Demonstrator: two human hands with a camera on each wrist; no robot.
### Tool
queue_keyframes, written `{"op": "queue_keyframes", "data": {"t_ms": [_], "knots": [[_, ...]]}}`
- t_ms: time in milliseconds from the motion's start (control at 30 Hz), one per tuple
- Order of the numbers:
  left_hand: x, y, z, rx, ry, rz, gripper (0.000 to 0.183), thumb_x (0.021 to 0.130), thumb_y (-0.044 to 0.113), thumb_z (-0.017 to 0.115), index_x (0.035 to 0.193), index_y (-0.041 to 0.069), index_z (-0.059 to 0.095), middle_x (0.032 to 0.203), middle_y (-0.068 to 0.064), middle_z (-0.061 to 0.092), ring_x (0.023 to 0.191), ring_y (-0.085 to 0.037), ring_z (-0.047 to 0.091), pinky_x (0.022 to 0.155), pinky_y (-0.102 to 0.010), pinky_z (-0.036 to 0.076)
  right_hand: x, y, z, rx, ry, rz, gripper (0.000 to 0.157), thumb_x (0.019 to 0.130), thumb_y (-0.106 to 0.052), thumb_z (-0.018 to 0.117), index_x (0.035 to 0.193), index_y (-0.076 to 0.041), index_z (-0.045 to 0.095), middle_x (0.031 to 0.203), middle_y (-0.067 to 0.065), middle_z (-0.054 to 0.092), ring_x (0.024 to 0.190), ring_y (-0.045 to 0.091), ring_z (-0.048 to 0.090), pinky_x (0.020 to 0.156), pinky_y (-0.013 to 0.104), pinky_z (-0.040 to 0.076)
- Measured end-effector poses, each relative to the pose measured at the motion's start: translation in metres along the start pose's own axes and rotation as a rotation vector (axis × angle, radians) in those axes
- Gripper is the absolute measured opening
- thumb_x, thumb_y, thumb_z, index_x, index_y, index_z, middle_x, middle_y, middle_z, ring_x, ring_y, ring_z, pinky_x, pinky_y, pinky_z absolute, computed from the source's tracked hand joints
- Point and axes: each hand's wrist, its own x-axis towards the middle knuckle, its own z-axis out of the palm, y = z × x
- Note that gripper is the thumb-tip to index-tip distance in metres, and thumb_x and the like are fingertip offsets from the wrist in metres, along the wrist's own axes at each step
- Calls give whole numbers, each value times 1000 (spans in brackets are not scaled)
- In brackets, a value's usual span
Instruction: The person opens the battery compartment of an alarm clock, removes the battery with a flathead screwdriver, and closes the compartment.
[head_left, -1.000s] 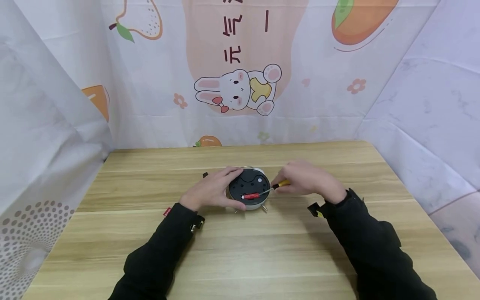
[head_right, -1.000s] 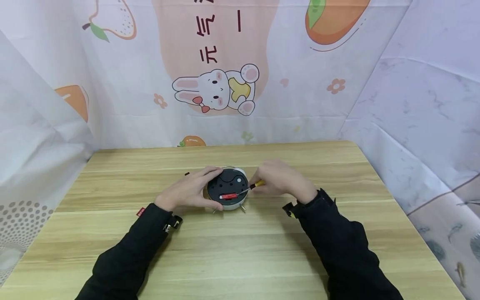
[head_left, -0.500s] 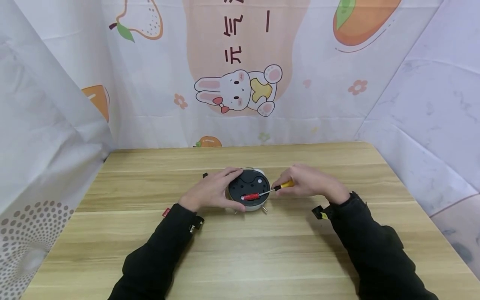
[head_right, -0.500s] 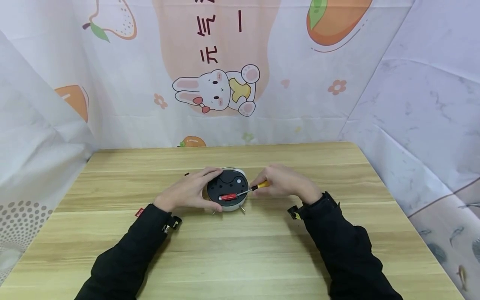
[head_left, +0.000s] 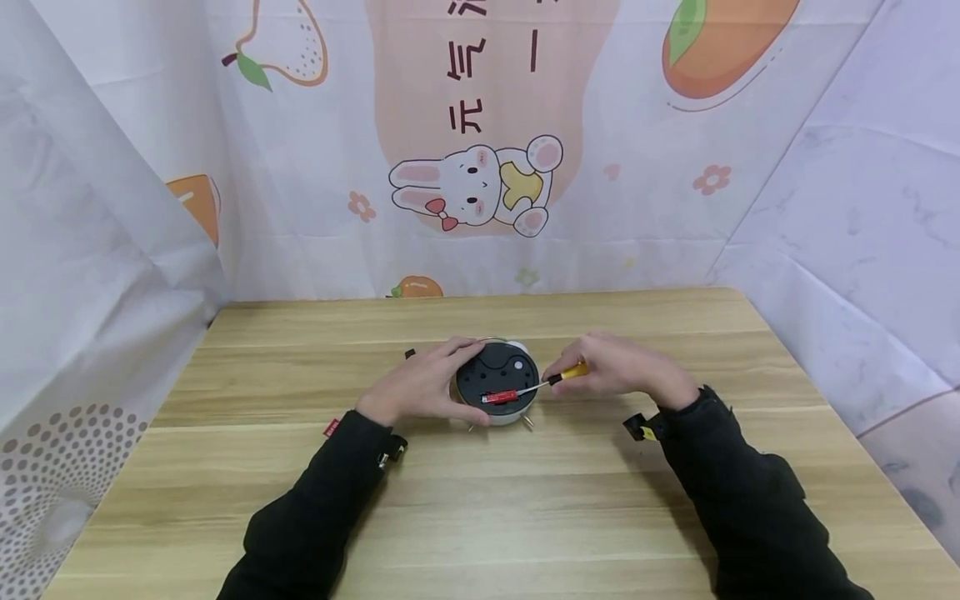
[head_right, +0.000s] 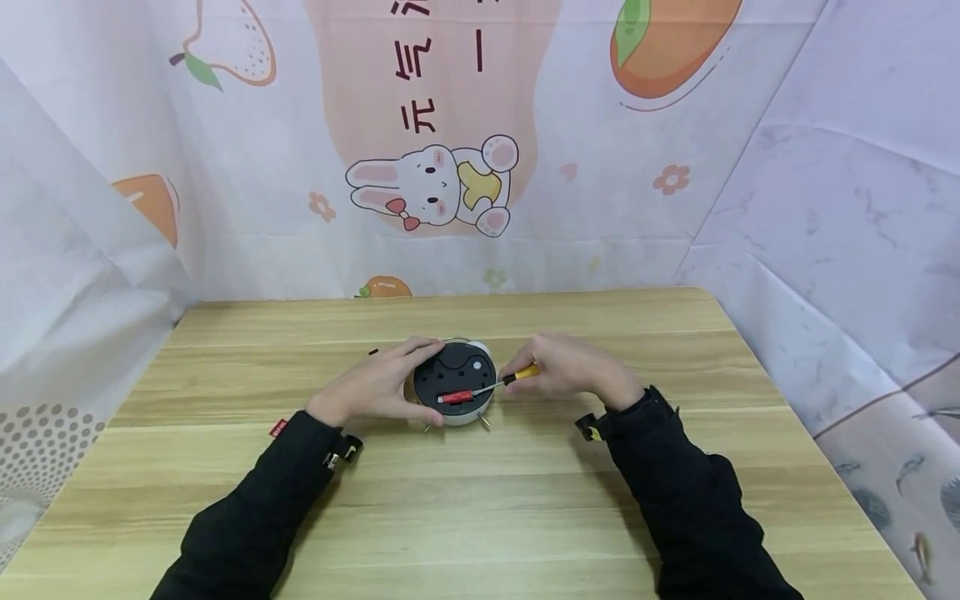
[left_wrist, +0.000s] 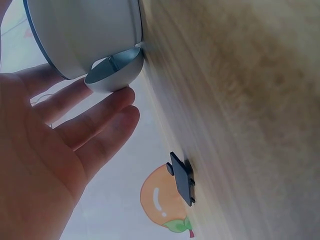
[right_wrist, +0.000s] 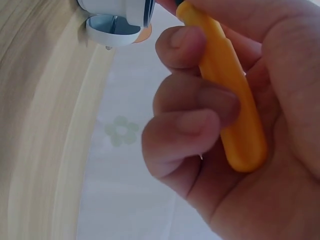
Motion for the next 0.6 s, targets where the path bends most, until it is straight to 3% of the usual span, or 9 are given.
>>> {"op": "queue_keyframes", "data": {"t_ms": [300,600], "knots": [[-1,2,0,-8,0,-7,117,70,80,73,160,17,34,158,-1,37,139,-20,43,111,-40,40,-1,6,2,23,4,-18,21,93,-22,76,113,-16,80,108,-7,75,97,6,68,79,29,54],[-1,2,0,-5,-1,-15,117,69,82,72,160,17,34,158,-1,37,139,-20,43,111,-40,40,-7,4,-3,45,23,90,28,96,-30,73,115,-10,77,109,-5,73,83,11,60,71,28,51]]}}
